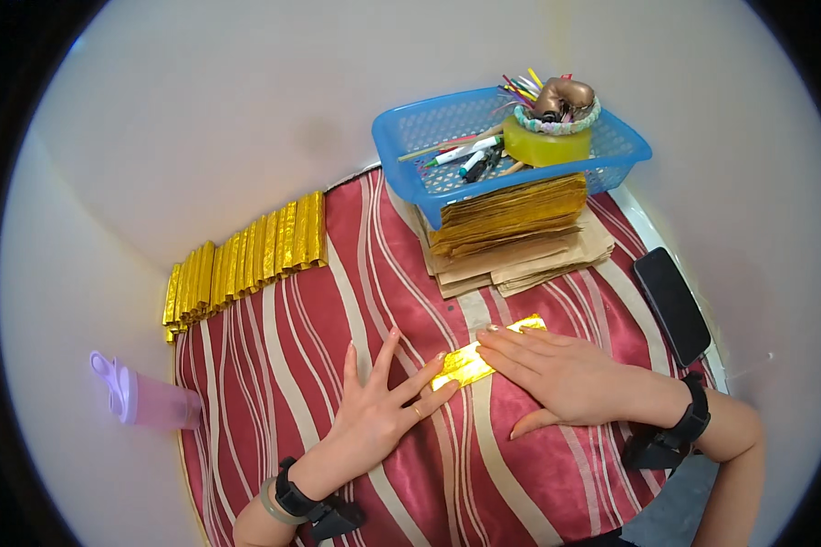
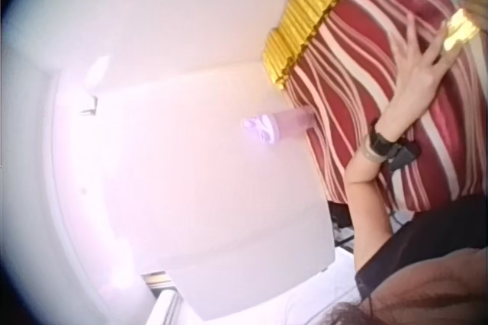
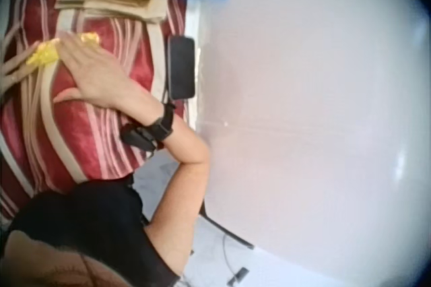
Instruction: Hand-folding gold foil sheets into thin rectangular strips and stacking them.
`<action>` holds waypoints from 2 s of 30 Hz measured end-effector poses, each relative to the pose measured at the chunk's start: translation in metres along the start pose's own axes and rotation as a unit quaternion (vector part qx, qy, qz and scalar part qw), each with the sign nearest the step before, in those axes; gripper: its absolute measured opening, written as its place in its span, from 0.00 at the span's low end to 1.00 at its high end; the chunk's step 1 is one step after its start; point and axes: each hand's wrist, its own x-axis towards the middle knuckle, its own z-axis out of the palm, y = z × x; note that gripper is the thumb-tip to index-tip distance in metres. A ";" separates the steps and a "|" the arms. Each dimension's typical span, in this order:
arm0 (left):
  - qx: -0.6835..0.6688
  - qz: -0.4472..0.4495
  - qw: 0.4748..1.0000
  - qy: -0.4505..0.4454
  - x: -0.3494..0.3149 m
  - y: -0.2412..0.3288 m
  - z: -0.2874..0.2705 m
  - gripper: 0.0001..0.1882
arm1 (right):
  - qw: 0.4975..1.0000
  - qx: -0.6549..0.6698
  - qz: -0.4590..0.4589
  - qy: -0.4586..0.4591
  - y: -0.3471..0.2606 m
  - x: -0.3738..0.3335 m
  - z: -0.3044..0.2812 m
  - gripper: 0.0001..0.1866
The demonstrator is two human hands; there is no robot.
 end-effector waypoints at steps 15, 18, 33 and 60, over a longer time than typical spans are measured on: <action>-0.071 -0.006 0.997 -0.001 -0.011 -0.007 0.000 0.37 | 0.992 -0.073 0.088 -0.049 0.017 -0.032 -0.026 0.49; -0.086 0.006 0.996 -0.002 -0.009 -0.006 -0.003 0.36 | 0.986 -0.143 0.083 -0.028 0.012 -0.032 -0.032 0.48; -0.096 0.023 0.976 0.192 0.020 -0.005 0.000 0.07 | 0.975 -0.168 0.014 0.144 0.021 -0.006 -0.027 0.19; -0.405 -0.148 0.893 0.132 0.034 -0.027 0.001 0.04 | 0.964 -0.172 -0.130 0.156 0.023 0.000 -0.021 0.15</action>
